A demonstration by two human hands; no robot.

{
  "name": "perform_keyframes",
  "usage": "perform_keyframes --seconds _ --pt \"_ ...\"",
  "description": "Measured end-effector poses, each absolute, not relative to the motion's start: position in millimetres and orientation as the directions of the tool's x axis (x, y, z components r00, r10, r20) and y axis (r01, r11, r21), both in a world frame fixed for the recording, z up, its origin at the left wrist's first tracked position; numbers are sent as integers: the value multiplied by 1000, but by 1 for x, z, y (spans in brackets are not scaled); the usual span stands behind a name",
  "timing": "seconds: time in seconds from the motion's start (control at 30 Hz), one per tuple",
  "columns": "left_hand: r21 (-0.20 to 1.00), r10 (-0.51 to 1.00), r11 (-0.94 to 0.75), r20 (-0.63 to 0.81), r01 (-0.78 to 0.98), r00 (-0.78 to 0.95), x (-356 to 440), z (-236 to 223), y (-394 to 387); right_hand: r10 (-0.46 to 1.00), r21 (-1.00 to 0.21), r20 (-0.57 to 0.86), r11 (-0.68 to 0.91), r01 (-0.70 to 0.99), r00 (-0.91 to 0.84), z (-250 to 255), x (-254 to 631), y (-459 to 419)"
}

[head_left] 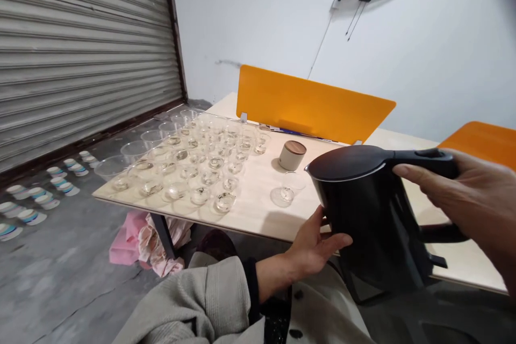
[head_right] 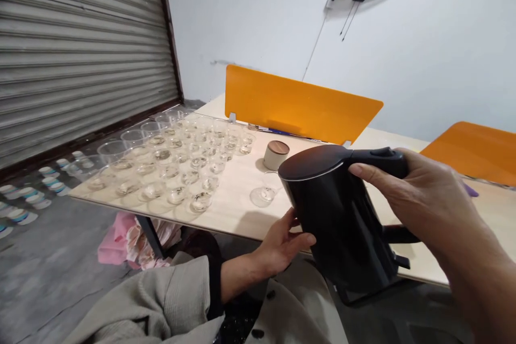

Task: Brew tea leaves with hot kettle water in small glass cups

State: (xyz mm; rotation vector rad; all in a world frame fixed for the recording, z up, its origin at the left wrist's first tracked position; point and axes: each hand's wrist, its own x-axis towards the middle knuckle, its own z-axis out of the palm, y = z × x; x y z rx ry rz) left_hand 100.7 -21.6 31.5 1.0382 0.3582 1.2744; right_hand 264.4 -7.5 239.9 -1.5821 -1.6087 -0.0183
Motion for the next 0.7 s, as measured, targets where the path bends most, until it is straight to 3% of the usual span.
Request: perform_keyframes --seconds 0.07,0.13,0.7 --pt "790 910 -52 289 -611 297 104 31 -22 836 -369 546 170 914 65 245 262 5" --pt "797 916 -39 270 -602 297 105 31 -22 859 -286 512 157 945 12 249 260 18" --pt "713 924 47 235 -700 302 119 23 -15 954 -89 297 0 996 26 261 238 55"
